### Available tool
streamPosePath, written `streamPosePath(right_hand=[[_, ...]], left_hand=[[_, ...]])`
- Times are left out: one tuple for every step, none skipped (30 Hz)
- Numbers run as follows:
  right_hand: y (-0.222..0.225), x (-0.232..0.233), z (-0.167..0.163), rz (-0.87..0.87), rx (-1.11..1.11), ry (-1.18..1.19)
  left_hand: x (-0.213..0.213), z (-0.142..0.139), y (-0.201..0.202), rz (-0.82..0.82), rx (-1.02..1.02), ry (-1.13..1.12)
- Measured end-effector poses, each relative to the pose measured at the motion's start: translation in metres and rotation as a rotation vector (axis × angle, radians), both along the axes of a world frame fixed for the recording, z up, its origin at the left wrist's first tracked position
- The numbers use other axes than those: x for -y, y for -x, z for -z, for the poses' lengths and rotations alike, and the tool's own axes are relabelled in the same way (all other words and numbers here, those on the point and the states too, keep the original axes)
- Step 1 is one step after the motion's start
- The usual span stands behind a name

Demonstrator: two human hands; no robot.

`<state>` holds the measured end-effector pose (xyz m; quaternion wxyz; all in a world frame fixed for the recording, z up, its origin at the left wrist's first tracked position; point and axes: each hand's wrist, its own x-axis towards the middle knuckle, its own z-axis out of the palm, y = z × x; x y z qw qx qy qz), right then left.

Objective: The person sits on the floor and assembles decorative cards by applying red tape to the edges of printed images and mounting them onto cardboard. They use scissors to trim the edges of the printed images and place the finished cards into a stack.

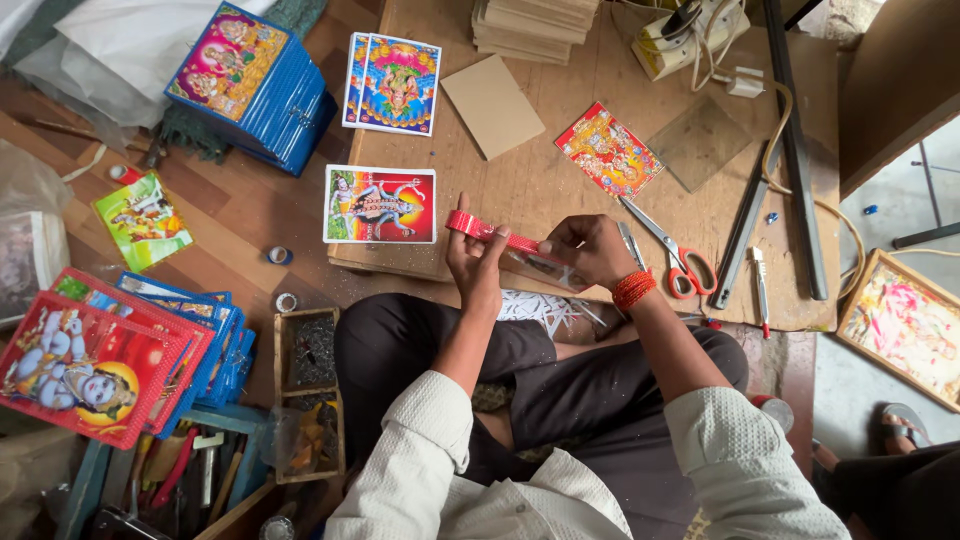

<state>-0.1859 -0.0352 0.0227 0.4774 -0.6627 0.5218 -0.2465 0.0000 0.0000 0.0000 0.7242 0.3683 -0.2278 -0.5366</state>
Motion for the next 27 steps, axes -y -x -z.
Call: streamPosePath(right_hand=[[-0.001, 0.0, -0.006, 0.001, 0.036, -0.07], [-0.004, 0.0, -0.012, 0.005, 0.074, -0.135], [-0.007, 0.003, -0.019, 0.014, 0.115, -0.192], [-0.008, 0.004, -0.027, 0.042, 0.031, -0.107], [-0.009, 0.0, -0.032, 0.07, -0.056, -0.029], [-0.014, -0.007, -0.034, 0.095, -0.143, 0.043], [-0.022, -0.016, -0.034, 0.068, -0.284, 0.294], [-0.032, -0.028, -0.032, 0.036, -0.422, 0.549], [-0.041, -0.038, -0.031, -0.001, -0.556, 0.804], [-0.053, -0.048, -0.027, -0.026, -0.596, 0.798], [-0.066, -0.057, -0.023, -0.046, -0.638, 0.792], [-0.075, -0.06, -0.02, -0.061, -0.679, 0.786], [-0.079, -0.059, -0.017, -0.02, -0.741, 0.776], [-0.081, -0.058, -0.015, 0.014, -0.803, 0.762], [-0.082, -0.06, -0.011, 0.037, -0.861, 0.749], [-0.081, -0.062, -0.008, 0.035, -0.798, 0.72], [-0.077, -0.063, -0.006, 0.037, -0.736, 0.693], [-0.073, -0.063, -0.005, 0.041, -0.676, 0.665], [-0.066, -0.064, -0.005, 0.058, -0.691, 0.672], [-0.056, -0.068, -0.006, 0.076, -0.71, 0.681], [-0.046, -0.073, -0.008, 0.092, -0.73, 0.688], [-0.035, -0.079, -0.01, 0.123, -0.744, 0.68], [-0.026, -0.085, -0.013, 0.156, -0.757, 0.673], [-0.021, -0.09, -0.014, 0.193, -0.769, 0.666], [-0.017, -0.091, -0.015, 0.184, -0.779, 0.654], [-0.014, -0.092, -0.017, 0.174, -0.787, 0.642], [-0.012, -0.094, -0.018, 0.165, -0.796, 0.629]], left_hand=[[-0.001, 0.0, 0.002, -0.034, 0.023, -0.016], [-0.001, -0.001, 0.003, -0.067, 0.048, -0.027], [0.004, -0.003, 0.004, -0.094, 0.075, -0.029], [0.01, -0.007, 0.004, -0.088, 0.082, -0.033], [0.011, -0.008, 0.004, -0.082, 0.087, -0.044], [0.009, -0.008, 0.004, -0.08, 0.093, -0.061], [0.01, -0.009, 0.005, -0.08, 0.107, -0.06], [0.013, -0.01, 0.004, -0.084, 0.121, -0.058], [0.015, -0.011, 0.004, -0.089, 0.135, -0.057], [0.015, -0.012, 0.003, -0.089, 0.129, -0.054], [0.015, -0.013, 0.003, -0.083, 0.123, -0.049], [0.017, -0.014, 0.003, -0.074, 0.119, -0.042], [0.021, -0.015, 0.004, -0.074, 0.139, -0.04], [0.025, -0.015, 0.005, -0.077, 0.157, -0.045], [0.026, -0.013, 0.005, -0.09, 0.174, -0.054], [0.025, -0.012, 0.004, -0.094, 0.158, -0.061], [0.025, -0.011, 0.004, -0.095, 0.143, -0.063], [0.025, -0.01, 0.004, -0.095, 0.126, -0.065], [0.025, -0.008, 0.003, -0.097, 0.141, -0.064], [0.026, -0.007, 0.003, -0.096, 0.152, -0.059], [0.026, -0.007, 0.003, -0.097, 0.162, -0.057], [0.025, -0.006, 0.005, -0.105, 0.137, -0.063], [0.024, -0.005, 0.005, -0.113, 0.114, -0.068], [0.022, -0.005, 0.004, -0.117, 0.093, -0.071], [0.021, -0.006, 0.006, -0.128, 0.088, -0.07], [0.021, -0.007, 0.006, -0.14, 0.083, -0.068], [0.019, -0.007, 0.007, -0.151, 0.079, -0.068]])
